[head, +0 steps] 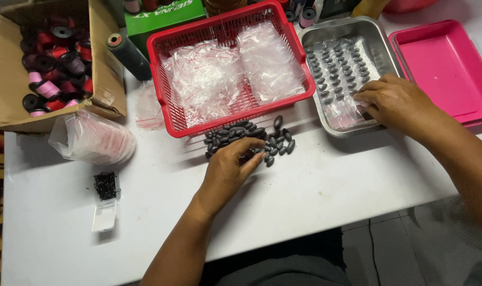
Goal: Packaging small lead fishing weights into plastic zip-lock bags by counting them out from a pile.
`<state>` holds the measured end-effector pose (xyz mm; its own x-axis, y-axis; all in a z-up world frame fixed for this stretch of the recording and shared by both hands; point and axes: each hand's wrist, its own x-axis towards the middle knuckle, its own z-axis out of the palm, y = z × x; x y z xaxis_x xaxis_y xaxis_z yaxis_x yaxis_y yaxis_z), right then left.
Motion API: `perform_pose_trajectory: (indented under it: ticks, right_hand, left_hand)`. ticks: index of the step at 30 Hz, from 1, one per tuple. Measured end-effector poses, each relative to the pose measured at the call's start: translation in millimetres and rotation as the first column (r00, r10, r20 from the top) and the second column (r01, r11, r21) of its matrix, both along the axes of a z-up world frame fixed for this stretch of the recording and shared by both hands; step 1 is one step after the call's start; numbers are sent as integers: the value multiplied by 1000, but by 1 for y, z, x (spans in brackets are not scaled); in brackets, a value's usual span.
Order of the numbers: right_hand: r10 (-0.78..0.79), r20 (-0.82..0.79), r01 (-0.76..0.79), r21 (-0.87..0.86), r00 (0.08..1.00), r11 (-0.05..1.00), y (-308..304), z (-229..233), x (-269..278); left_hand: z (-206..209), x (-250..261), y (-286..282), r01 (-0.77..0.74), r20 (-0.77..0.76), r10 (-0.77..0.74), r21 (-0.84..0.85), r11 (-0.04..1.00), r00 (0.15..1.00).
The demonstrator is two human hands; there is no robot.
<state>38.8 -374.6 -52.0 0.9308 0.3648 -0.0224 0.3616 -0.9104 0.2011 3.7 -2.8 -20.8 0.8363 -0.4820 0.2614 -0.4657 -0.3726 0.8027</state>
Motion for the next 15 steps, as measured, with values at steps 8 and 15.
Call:
perform_pose_trajectory:
  ticks: [8,15]
  right_hand:
    - [-123,-133,106,-131,983,986,6,8,1]
    - [-321,-358,280,-164,877,946,40,54,-4]
  left_hand:
    - [1,-1,0,9,0,-9,2,1000,1000]
    - [-1,-2,0,12,-7,-12,8,1000,1000]
